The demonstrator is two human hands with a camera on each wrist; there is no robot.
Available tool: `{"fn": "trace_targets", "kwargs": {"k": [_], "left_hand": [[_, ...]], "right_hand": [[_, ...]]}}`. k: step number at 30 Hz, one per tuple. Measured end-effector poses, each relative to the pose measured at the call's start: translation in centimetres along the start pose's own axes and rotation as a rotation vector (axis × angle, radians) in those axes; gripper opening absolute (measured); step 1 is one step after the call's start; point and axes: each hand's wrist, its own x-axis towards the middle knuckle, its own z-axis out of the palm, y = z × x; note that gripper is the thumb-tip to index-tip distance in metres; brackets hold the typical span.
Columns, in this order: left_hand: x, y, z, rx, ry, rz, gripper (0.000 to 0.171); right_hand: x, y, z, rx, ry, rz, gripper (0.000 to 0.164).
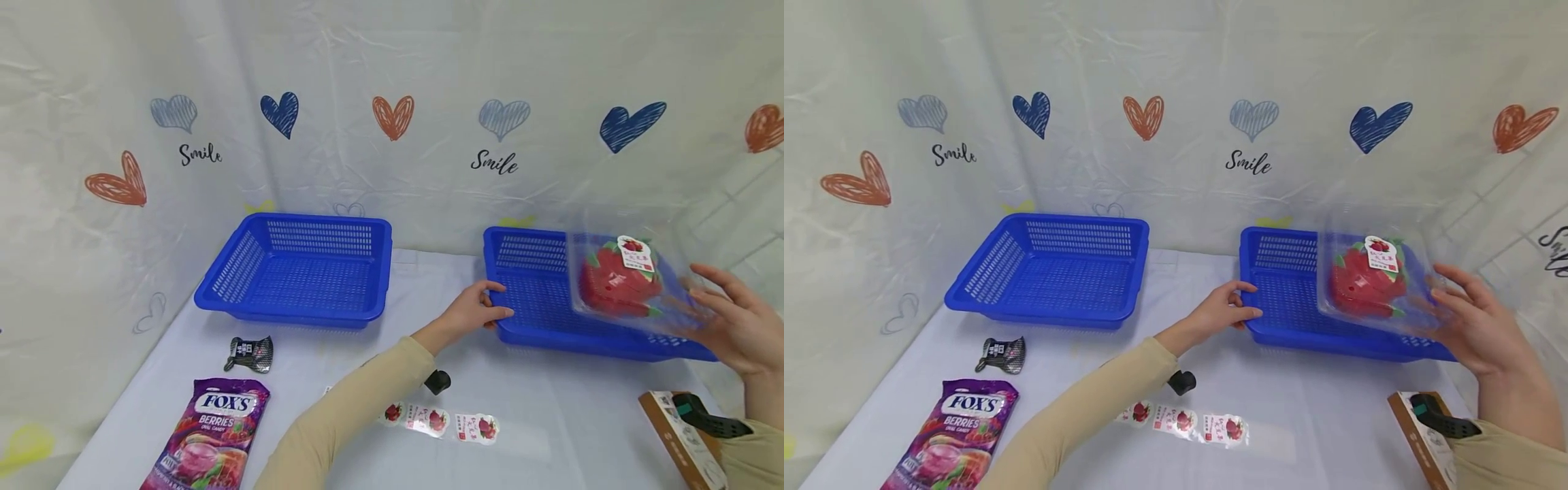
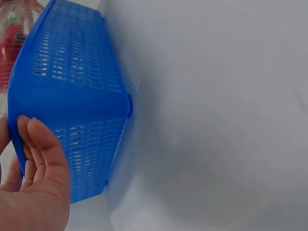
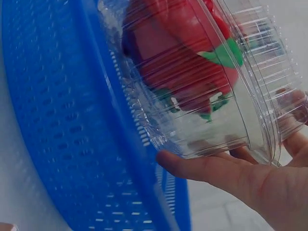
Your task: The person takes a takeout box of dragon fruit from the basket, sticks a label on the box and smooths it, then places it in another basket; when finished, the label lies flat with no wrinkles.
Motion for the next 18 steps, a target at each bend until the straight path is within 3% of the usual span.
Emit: {"fn": "trace_targets", "kwargs": {"k": [9,18], "left_hand": [[0.1,0.0,0.1,-0.005,-0.005,-0.014,0.044],[0.2,-0.1,0.0,-0.018,-0.013,-0.013,0.046]], "right_hand": [[0.9,0.7,-2.9,-0.094,-0.068,0.038,0.045],[1.5,1.3,-5.3,-0.075,-0.117,0.106,0.046]]}}
